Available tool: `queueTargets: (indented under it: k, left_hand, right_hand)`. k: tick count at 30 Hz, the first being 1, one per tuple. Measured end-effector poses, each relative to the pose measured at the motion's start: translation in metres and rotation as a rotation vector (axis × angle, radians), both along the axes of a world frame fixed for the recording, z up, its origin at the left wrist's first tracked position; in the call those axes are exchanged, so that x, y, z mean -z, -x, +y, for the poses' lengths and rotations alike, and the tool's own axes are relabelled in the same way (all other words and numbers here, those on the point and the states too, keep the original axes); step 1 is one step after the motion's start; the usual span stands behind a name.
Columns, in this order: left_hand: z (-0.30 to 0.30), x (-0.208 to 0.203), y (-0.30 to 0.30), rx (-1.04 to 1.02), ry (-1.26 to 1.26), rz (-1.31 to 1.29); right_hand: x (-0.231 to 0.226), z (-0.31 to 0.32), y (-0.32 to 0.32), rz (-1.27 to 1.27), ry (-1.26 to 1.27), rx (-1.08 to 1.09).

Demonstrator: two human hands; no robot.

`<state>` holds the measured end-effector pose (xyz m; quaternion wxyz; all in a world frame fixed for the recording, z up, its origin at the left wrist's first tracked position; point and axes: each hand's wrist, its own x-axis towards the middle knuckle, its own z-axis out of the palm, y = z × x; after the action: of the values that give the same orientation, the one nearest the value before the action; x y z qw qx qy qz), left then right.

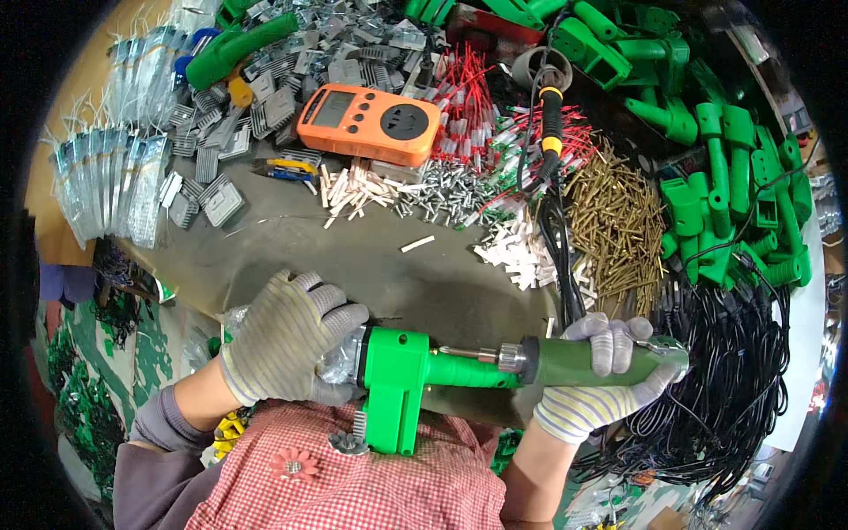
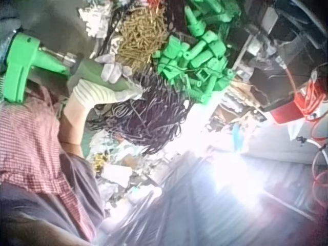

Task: Soldering wires and assembling components into green plastic housings on a factory workbench.

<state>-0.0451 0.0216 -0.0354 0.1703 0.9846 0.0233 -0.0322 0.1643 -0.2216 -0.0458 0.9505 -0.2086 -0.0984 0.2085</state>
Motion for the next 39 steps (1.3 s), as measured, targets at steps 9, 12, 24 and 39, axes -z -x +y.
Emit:
queueTargets:
  k: [9,12,24,39]
  left_hand:
    - [0.000,0.002,0.000,-0.002,0.009,-0.031]
    - [0.001,0.000,-0.001,0.000,0.041,-0.007]
    - [0.002,0.006,-0.008,0.149,0.128,0.039]
    - [0.003,0.008,-0.010,0.137,0.156,-0.034]
  right_hand:
    - [0.003,-0.001,-0.002,0.013,-0.016,-0.061]
    - [0.003,0.001,0.001,0.026,-0.004,-0.065]
    - [0.001,0.023,0.013,0.094,-0.146,-0.109]
    - [-0.002,0.024,0.012,0.055,-0.139,-0.129]
